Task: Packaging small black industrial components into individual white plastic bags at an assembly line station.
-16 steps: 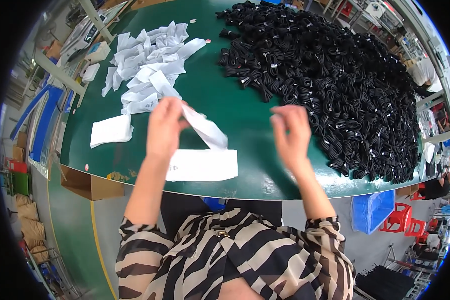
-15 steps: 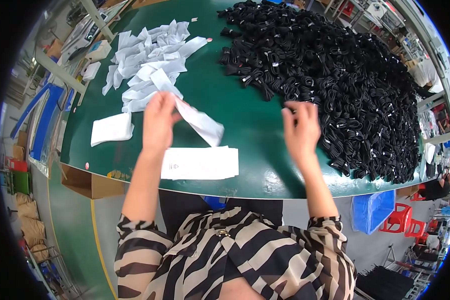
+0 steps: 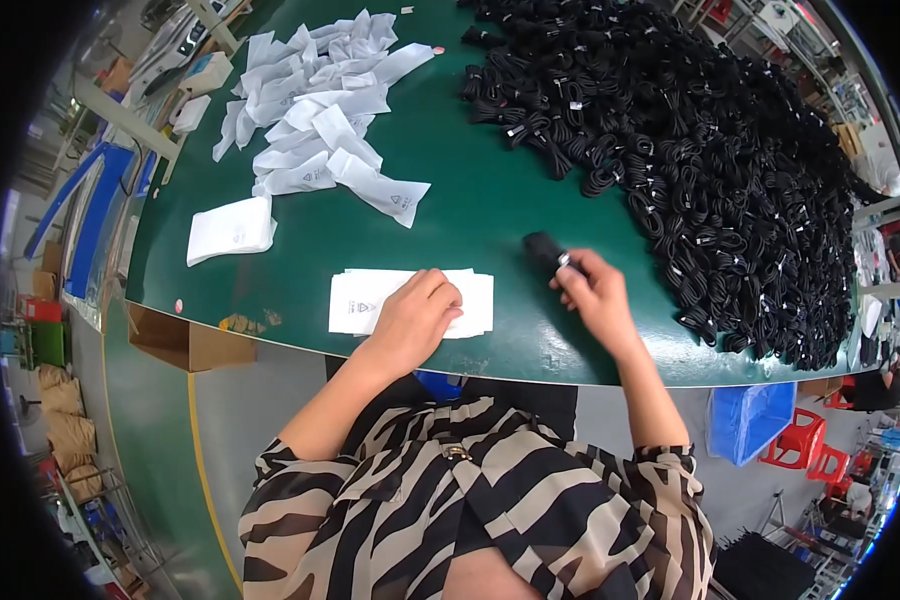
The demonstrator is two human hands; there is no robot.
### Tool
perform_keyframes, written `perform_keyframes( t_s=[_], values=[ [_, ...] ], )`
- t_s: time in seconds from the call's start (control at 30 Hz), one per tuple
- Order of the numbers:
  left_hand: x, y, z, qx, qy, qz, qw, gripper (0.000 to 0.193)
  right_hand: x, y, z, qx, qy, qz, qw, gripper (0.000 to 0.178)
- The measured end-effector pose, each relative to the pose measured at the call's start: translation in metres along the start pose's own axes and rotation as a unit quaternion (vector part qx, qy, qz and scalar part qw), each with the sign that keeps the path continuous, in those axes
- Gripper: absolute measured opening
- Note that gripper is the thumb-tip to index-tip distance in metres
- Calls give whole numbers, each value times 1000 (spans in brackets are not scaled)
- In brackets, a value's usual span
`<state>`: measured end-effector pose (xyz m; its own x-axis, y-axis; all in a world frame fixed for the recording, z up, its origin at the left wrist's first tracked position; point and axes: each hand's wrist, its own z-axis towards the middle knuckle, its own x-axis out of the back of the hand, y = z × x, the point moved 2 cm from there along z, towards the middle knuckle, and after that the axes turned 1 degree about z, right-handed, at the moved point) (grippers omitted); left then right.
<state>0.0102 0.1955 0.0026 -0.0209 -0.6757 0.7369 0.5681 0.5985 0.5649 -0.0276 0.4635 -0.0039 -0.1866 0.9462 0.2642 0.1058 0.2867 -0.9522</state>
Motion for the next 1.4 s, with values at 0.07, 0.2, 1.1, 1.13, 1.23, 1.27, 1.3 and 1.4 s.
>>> perform_keyframes(
  t_s=[0.07,0.2,1.1,1.13,1.23,1.27,1.3,1.4],
  values=[
    [-4,-6,-4,40,2,-27,999,14,-21,2,-15,12,-44,59,997,28],
    [-2,-8,-11,162,11,-131,978,10,-44,-10,-33,106,-79,-53,990,32],
    [20,21,24,76,56,-290,952,10,-62,-35,-21,236,-6,77,969,24],
    [21,17,26,97,65,-347,931,10,-60,-46,-18,288,-10,40,957,23],
    [25,18,36,115,73,-440,887,10,-56,-63,-14,388,-18,-36,921,22],
    [25,19,38,116,70,-446,885,10,-56,-64,-13,386,-24,-35,922,22],
    [25,19,40,116,67,-452,882,10,-55,-65,-12,383,-31,-33,923,23],
    [23,25,49,109,81,-462,876,10,-58,-67,-7,401,-47,-43,914,24]
  ],
)
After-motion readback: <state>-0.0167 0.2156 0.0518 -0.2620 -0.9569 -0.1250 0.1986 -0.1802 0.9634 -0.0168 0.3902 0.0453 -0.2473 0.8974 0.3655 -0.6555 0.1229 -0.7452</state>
